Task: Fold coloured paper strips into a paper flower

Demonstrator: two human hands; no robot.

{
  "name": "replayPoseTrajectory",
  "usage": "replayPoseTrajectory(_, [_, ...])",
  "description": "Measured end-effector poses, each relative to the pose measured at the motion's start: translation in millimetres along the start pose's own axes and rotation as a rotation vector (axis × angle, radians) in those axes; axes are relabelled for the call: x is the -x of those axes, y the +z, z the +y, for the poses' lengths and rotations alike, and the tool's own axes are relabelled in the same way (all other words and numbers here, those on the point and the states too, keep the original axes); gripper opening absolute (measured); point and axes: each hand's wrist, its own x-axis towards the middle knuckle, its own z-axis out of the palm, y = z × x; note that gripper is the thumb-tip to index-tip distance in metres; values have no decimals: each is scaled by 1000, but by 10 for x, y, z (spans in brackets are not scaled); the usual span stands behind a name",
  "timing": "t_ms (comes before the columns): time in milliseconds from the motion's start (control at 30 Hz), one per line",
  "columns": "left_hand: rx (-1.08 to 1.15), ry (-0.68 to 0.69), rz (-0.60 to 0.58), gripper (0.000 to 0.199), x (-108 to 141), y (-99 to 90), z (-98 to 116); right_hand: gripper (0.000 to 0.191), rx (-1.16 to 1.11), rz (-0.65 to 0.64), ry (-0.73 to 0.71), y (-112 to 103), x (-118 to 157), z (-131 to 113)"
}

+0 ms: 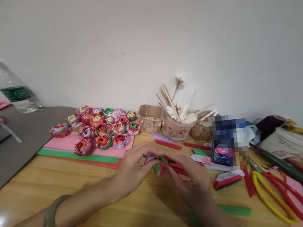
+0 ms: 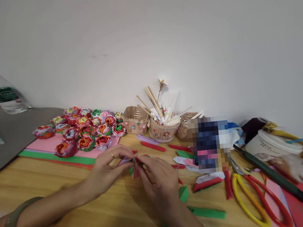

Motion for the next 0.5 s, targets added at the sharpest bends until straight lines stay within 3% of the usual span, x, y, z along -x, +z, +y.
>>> replayPoseTrajectory(267, [-122, 249, 48, 13, -4, 3, 16, 20, 57, 45, -72, -11, -11, -37])
replayPoseTrajectory(500, [-213, 243, -3, 17, -20, -35, 53, 22, 109, 74, -86, -19, -9, -32])
